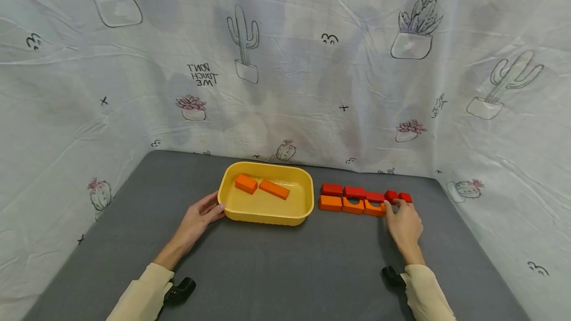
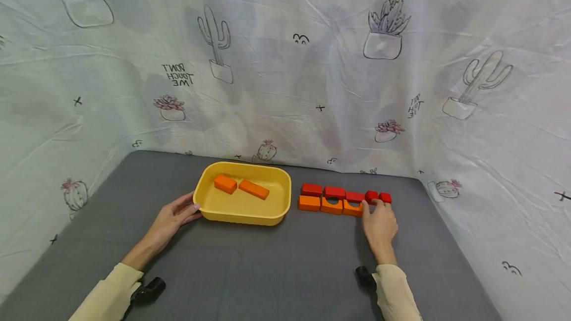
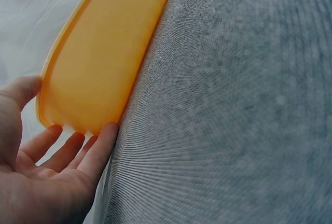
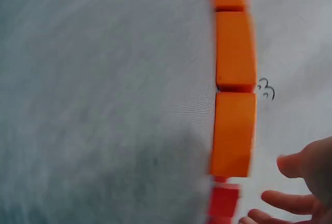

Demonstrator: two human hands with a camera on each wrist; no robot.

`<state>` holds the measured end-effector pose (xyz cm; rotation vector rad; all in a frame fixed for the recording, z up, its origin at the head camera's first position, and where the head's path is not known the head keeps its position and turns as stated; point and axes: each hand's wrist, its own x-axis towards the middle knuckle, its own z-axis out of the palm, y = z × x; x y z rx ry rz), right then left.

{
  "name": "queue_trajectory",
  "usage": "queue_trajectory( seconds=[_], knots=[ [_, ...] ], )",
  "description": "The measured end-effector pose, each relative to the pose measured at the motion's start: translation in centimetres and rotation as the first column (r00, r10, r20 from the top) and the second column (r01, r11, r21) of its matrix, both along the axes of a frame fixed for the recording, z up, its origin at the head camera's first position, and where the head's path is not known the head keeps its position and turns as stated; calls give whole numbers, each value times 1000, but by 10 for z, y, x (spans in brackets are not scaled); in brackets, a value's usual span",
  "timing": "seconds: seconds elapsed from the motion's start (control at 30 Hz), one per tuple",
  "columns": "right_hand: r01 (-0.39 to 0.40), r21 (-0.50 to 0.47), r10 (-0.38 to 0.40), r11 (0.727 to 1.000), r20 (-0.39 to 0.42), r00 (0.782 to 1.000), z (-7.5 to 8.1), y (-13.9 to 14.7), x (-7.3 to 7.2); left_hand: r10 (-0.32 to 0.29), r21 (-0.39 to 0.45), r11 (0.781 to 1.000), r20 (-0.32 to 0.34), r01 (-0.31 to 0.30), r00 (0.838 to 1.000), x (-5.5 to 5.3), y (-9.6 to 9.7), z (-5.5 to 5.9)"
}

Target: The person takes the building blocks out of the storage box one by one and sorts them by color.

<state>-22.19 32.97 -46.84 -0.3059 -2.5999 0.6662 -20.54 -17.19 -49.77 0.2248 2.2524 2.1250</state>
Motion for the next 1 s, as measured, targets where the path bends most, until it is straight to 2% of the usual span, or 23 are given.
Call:
queue_trajectory(
  seconds=[0.07, 0.1, 0.17, 0.23, 0.3, 0.4, 0.47, 0.57, 0.67, 0.77, 0.83, 1.0],
  knots=[
    [24, 97, -14, 995, -108, 994, 6, -12, 1, 7, 1, 1000, -3, -7, 1000, 0, -1, 1],
    [15, 124, 4, 992, -149, 989, 9, -18, 1, 9, 0, 1000, -5, -9, 1000, 0, -1, 1],
    [-53, 148, 85, 988, -217, 972, 17, -33, 1, 7, -5, 1000, -7, -7, 1000, 1, -2, 2],
    [-142, 176, 187, 974, -270, 944, 23, -49, 0, 6, -5, 1000, -4, -6, 1000, 1, -2, 2],
    [-237, 197, 289, 951, -309, 906, 29, -67, -2, 4, -10, 1000, -1, -4, 1000, 1, -1, 1],
    [-362, 212, 414, 908, -318, 853, 36, -94, -6, -1, -15, 1000, 4, 1, 1000, 1, -1, 1],
    [-437, 202, 479, 877, -285, 830, 40, -114, -8, -2, -18, 1000, 1, 2, 1000, 0, 0, 1],
    [-542, 154, 562, 826, -181, 807, 42, -144, -15, 5, -18, 1000, -5, -5, 1000, 1, -2, 1],
    [-625, 94, 629, 775, -24, 777, 37, -174, -25, 15, -16, 1000, -10, -15, 1000, 2, -3, 1],
    [-669, 98, 654, 737, 148, 742, 26, -198, -37, 13, -16, 1000, -10, -13, 1000, 2, -2, 0],
    [-677, 128, 641, 725, 236, 731, 19, -210, -46, 2, -14, 1000, -2, -2, 1000, 3, -1, 0],
    [-663, 202, 579, 720, 351, 736, 14, -228, -63, 9, -4, 1000, 8, -9, 1000, 2, 1, 1]
  ],
)
